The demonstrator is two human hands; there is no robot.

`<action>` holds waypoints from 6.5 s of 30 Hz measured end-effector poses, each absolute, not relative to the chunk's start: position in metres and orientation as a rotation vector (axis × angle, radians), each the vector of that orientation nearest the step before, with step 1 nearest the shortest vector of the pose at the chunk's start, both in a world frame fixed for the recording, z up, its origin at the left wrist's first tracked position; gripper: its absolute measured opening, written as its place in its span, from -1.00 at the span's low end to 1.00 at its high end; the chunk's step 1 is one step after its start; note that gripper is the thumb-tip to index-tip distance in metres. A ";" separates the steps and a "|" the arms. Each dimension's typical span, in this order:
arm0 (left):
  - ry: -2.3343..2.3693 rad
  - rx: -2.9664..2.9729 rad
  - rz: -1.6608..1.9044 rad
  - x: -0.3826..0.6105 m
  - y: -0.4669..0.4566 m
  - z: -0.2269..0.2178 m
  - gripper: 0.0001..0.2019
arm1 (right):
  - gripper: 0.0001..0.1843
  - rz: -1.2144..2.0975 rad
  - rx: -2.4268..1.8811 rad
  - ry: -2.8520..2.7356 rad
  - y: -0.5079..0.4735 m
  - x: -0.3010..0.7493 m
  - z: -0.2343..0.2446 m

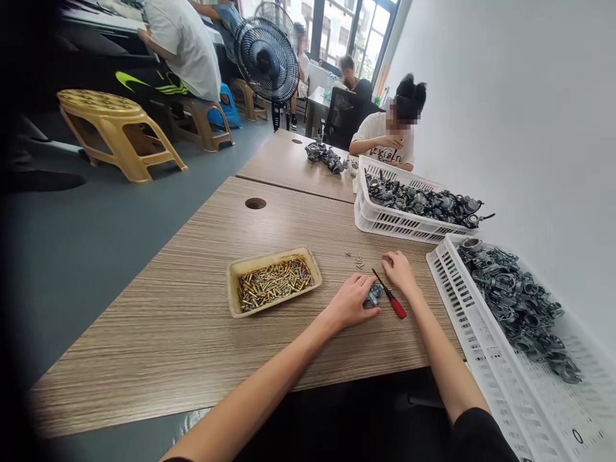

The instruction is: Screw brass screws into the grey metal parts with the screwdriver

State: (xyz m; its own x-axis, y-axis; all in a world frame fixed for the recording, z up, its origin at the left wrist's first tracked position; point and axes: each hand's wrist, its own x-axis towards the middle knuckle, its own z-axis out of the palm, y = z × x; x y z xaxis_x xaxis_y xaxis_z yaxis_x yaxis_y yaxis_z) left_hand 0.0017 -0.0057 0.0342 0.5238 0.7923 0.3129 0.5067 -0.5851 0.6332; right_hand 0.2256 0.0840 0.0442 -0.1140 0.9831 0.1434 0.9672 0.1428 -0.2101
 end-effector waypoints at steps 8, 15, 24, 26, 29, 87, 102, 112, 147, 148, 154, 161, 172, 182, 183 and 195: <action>1.028 2.265 0.836 -0.001 -0.005 0.033 -0.45 | -0.67 0.031 -2.063 -2.138 0.088 0.252 0.050; 1.022 2.266 0.844 0.003 -0.004 0.033 -0.50 | -0.61 0.046 -1.988 -2.163 0.072 0.273 0.037; 1.011 2.248 0.844 0.001 -0.005 0.034 -0.43 | -0.70 0.034 -1.862 -2.179 0.071 0.251 0.036; 1.013 2.251 0.841 0.001 -0.004 0.034 -0.43 | -0.76 0.042 -1.858 -2.167 0.070 0.250 0.039; 1.011 2.251 0.843 0.001 -0.003 0.034 -0.42 | -0.83 0.062 -1.853 -2.132 0.064 0.248 0.045; 0.915 2.280 0.931 0.012 -0.012 0.024 -0.65 | -0.51 -0.008 -1.649 -2.039 -0.080 0.235 0.046; 0.905 2.241 0.908 0.012 -0.011 0.021 -0.62 | -0.75 0.039 -1.756 -1.917 -0.088 0.246 0.065; 0.927 2.250 0.938 0.014 -0.011 0.018 -0.65 | -0.65 -0.122 -1.412 -2.060 -0.134 0.252 0.108; 0.944 2.270 0.948 0.014 -0.012 0.016 -0.63 | -0.57 -0.223 -1.405 -2.264 -0.143 0.255 0.126; 0.946 2.274 0.948 0.014 -0.012 0.016 -0.63 | -0.57 -0.235 -1.413 -2.281 -0.143 0.254 0.128; 0.945 2.270 0.972 0.014 -0.013 0.014 -0.63 | -0.65 -0.110 -1.525 -2.297 -0.146 0.249 0.133; 1.054 2.257 0.998 0.015 -0.015 0.013 -0.65 | -0.68 0.218 -1.710 -2.042 -0.139 0.258 0.115; 1.192 2.052 1.101 0.014 -0.008 0.007 -0.32 | -0.69 0.482 -1.690 -1.930 -0.127 0.254 0.086; 1.512 1.933 1.003 0.010 0.002 0.004 -0.61 | -0.69 0.473 -1.669 -1.923 -0.125 0.246 0.083; 1.507 1.941 0.996 0.009 0.002 0.004 -0.61 | -0.68 0.466 -1.671 -1.927 -0.125 0.246 0.082; 1.491 1.861 0.965 0.006 0.009 0.006 -0.73 | -0.62 0.386 -1.651 -2.001 -0.129 0.253 0.078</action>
State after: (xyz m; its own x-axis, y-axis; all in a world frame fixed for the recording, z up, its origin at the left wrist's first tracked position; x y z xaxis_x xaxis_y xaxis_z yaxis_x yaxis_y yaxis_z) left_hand 0.0061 0.0086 0.0065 0.1217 0.9746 0.1878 0.5701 -0.2235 0.7906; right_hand 0.2525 -0.1292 0.0779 -0.1277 0.9703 0.2054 0.8245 0.2189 -0.5218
